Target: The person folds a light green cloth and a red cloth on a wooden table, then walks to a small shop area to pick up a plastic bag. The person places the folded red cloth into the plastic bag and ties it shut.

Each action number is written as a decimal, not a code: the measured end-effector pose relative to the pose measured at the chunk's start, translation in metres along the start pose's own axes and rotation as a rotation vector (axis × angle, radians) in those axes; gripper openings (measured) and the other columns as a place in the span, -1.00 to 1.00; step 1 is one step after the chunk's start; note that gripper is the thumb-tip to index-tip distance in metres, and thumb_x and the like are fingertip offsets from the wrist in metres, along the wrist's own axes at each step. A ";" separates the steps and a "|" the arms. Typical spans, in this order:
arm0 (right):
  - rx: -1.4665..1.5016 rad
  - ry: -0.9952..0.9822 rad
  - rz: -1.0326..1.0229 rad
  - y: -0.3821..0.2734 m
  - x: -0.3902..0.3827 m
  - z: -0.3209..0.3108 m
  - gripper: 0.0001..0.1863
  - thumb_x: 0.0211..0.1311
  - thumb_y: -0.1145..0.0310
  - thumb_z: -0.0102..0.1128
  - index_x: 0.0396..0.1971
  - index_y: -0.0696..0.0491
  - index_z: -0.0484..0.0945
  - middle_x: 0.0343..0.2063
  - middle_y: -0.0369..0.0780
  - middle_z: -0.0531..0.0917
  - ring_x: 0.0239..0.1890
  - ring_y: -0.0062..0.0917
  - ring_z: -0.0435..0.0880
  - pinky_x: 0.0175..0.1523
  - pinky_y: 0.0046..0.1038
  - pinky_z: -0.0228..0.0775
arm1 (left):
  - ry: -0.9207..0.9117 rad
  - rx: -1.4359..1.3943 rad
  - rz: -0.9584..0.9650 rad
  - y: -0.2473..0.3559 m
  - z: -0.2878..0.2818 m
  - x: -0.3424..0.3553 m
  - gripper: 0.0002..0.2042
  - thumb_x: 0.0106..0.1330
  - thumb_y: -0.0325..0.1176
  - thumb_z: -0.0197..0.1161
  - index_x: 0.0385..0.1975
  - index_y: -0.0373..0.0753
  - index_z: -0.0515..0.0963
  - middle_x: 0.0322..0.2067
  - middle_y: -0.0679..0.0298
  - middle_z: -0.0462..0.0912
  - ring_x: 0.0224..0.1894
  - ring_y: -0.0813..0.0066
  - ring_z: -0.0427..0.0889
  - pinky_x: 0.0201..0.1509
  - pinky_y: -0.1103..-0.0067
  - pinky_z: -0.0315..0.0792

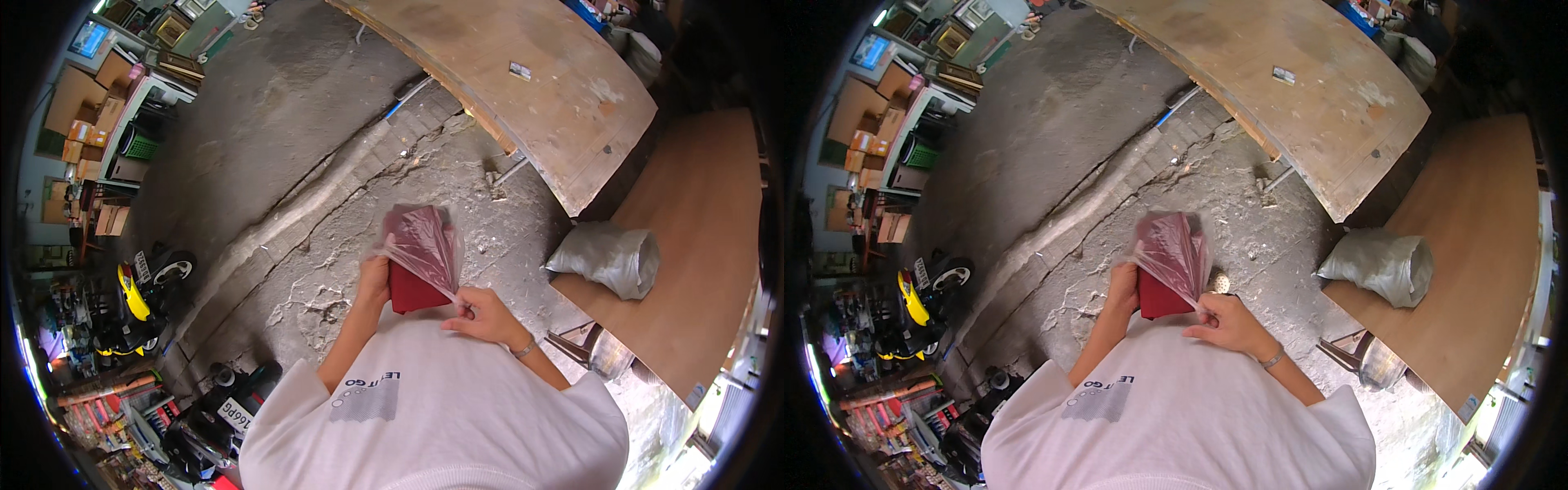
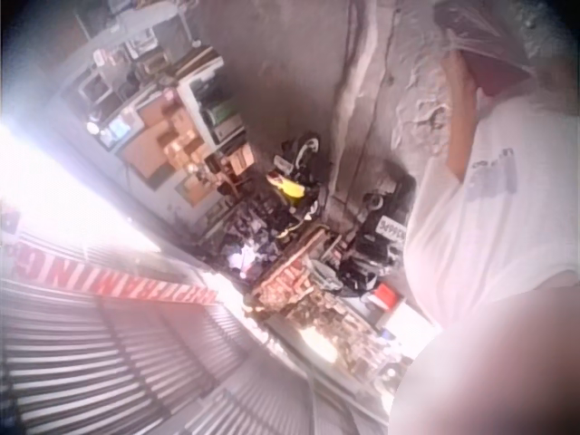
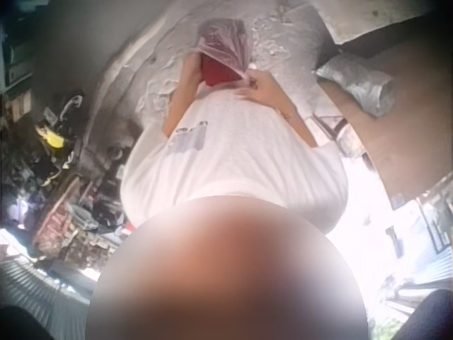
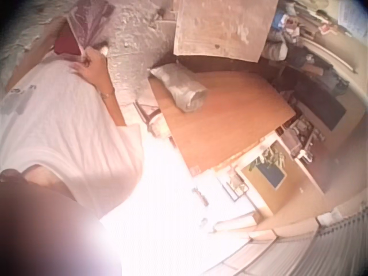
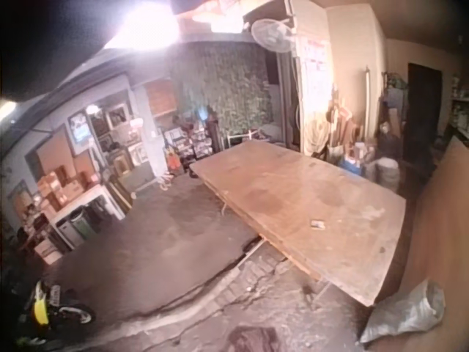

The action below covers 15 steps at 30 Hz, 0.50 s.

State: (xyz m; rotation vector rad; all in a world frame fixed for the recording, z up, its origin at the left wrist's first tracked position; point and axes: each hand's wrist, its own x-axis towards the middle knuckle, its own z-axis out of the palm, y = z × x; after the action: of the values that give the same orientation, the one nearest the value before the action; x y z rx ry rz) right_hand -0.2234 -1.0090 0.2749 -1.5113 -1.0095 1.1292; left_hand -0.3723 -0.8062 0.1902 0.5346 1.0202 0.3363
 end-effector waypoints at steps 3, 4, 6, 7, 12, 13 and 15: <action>0.055 0.192 0.194 0.001 -0.003 0.022 -0.61 0.15 0.30 0.43 -0.59 0.05 0.33 -0.61 -0.41 0.35 -0.50 -0.76 0.27 -0.40 -0.59 0.16 | 0.086 0.122 0.019 -0.011 -0.003 -0.016 -0.69 0.43 -0.30 0.15 0.00 -0.42 0.52 -0.08 0.13 0.66 -0.11 0.35 0.67 -0.02 0.46 0.57; 0.098 0.224 0.171 0.006 -0.004 0.026 -0.61 0.16 0.29 0.42 -0.59 0.06 0.33 -0.61 -0.42 0.35 -0.49 -0.76 0.26 -0.40 -0.60 0.15 | 0.062 0.203 0.029 -0.009 -0.007 -0.031 -0.67 0.42 -0.27 0.17 -0.02 -0.44 0.53 -0.09 0.11 0.67 -0.12 0.32 0.68 -0.01 0.44 0.57; 0.182 0.293 0.125 0.015 -0.001 0.029 -0.62 0.20 0.27 0.40 -0.59 0.07 0.35 -0.61 -0.44 0.35 -0.48 -0.74 0.25 -0.39 -0.61 0.14 | 0.030 0.534 0.097 0.004 -0.014 -0.055 -0.63 0.40 -0.23 0.21 -0.01 -0.45 0.52 -0.11 0.09 0.67 -0.14 0.33 0.67 -0.02 0.46 0.55; 0.243 0.258 0.165 0.017 -0.002 0.028 -0.64 0.21 0.29 0.38 -0.58 0.06 0.36 -0.60 -0.44 0.35 -0.45 -0.76 0.27 -0.34 -0.63 0.15 | 0.016 0.783 0.156 0.014 -0.019 -0.063 -0.61 0.38 -0.21 0.23 0.02 -0.43 0.51 -0.11 0.10 0.67 -0.14 0.37 0.67 -0.05 0.50 0.54; 0.383 0.229 0.151 0.009 0.007 0.029 -0.70 0.28 0.33 0.31 -0.55 0.04 0.38 -0.56 -0.42 0.42 -0.47 -0.78 0.34 -0.33 -0.63 0.23 | 0.018 1.296 0.906 -0.021 -0.050 -0.013 -0.47 0.35 -0.11 0.27 0.21 -0.27 0.37 0.12 0.10 0.52 0.10 0.33 0.55 0.11 0.49 0.43; 0.420 0.235 0.162 0.009 0.008 0.030 -0.72 0.30 0.34 0.30 -0.53 0.04 0.38 -0.56 -0.42 0.44 -0.47 -0.78 0.37 -0.32 -0.63 0.25 | -0.152 1.131 0.607 -0.031 -0.052 0.005 -0.51 0.36 -0.12 0.26 0.17 -0.27 0.39 0.10 0.13 0.53 0.08 0.34 0.55 0.10 0.47 0.44; 0.447 0.261 0.187 -0.002 0.007 0.028 -0.76 0.33 0.35 0.25 -0.49 0.04 0.40 -0.55 -0.40 0.46 -0.46 -0.76 0.43 -0.30 -0.63 0.30 | -0.454 0.752 0.024 -0.045 -0.048 0.038 -0.58 0.38 -0.14 0.24 0.10 -0.25 0.43 0.05 0.20 0.57 0.05 0.35 0.57 0.08 0.45 0.45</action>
State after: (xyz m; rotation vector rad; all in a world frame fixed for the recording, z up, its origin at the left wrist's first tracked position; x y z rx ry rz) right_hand -0.2491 -0.9961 0.2724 -1.3580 -0.4086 1.1573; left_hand -0.3952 -0.8115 0.1178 1.2380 0.6697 -0.1680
